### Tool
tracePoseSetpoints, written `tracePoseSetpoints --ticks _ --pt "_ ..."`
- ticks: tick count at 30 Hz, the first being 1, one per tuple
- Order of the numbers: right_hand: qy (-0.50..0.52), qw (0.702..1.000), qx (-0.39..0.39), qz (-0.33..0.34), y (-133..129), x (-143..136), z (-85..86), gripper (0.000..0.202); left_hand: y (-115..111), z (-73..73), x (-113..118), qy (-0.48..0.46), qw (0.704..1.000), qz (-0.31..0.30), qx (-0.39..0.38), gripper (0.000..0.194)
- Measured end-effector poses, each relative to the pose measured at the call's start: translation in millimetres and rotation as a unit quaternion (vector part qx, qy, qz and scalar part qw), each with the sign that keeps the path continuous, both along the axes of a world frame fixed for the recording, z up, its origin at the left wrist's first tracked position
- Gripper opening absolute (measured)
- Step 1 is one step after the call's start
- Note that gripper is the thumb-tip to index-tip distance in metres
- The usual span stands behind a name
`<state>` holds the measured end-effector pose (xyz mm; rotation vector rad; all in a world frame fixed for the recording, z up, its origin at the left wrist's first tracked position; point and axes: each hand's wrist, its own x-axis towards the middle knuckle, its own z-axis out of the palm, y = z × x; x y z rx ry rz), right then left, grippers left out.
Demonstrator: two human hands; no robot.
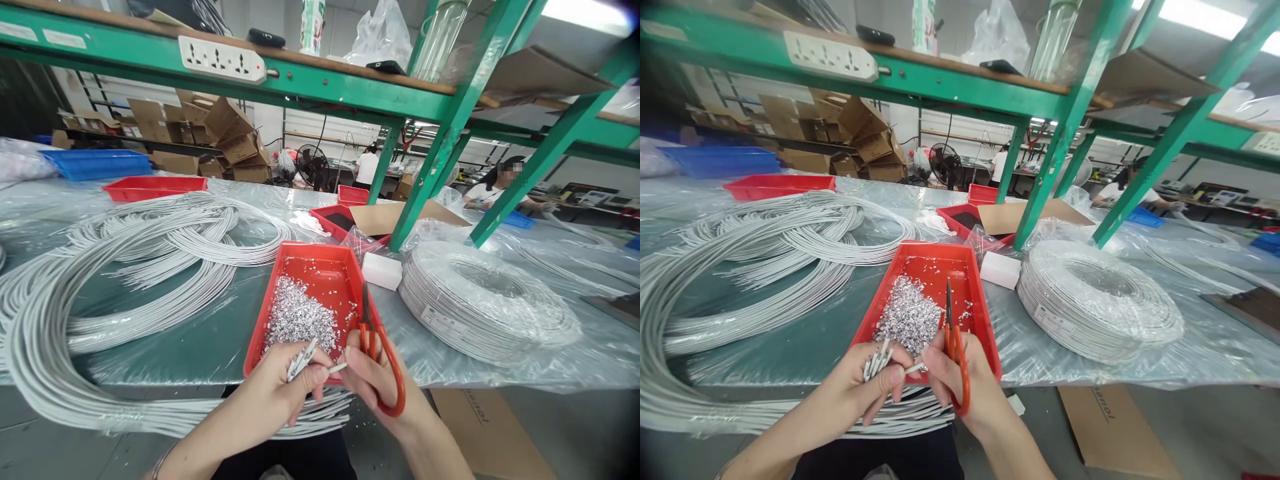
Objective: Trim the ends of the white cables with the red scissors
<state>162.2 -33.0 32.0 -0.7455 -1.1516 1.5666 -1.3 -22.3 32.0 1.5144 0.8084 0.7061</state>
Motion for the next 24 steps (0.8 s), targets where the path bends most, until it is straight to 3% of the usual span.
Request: tracePoseSetpoints --ticks 2,5,8,12,15,19,21,24 --pt "0.072 0.995 -0.055 0.040 2.7 -3.8 -4.9 0.032 2.7 0.0 0.9 -0.023 1.000 0.001 0.014 0.022" --pt "0.087 0.993 -0.072 0.036 4.1 -4.9 -7.9 0.031 6.2 -0.7 3.8 -0.040 0.999 0.024 0.023 0.022" --pt "0.027 0.999 -0.016 -0.031 3.1 -1.1 -4.6 0.029 7.6 -1.9 6.6 -0.022 0.997 0.057 0.041 0.020" --pt "-0.079 0.989 0.061 -0.110 0.8 2.5 -0.1 0.031 7.9 -0.9 8.9 0.013 0.985 0.094 0.142 0.014" --pt "0.024 0.997 -0.002 -0.067 1.2 -1.5 -2.2 0.034 8.1 0.8 9.6 0.025 0.975 0.115 0.191 0.013" --pt "0.172 0.980 -0.097 0.001 4.2 -9.3 -6.4 0.029 7.7 0.8 9.6 0.017 0.976 0.115 0.185 0.012" --pt "0.154 0.984 -0.085 -0.014 5.0 -10.3 -7.0 0.029 7.6 0.1 9.7 0.012 0.977 0.119 0.179 0.012" --pt "0.040 0.996 0.001 -0.086 4.6 -7.8 -6.5 0.024 8.0 -0.5 10.7 0.022 0.975 0.130 0.178 0.013"
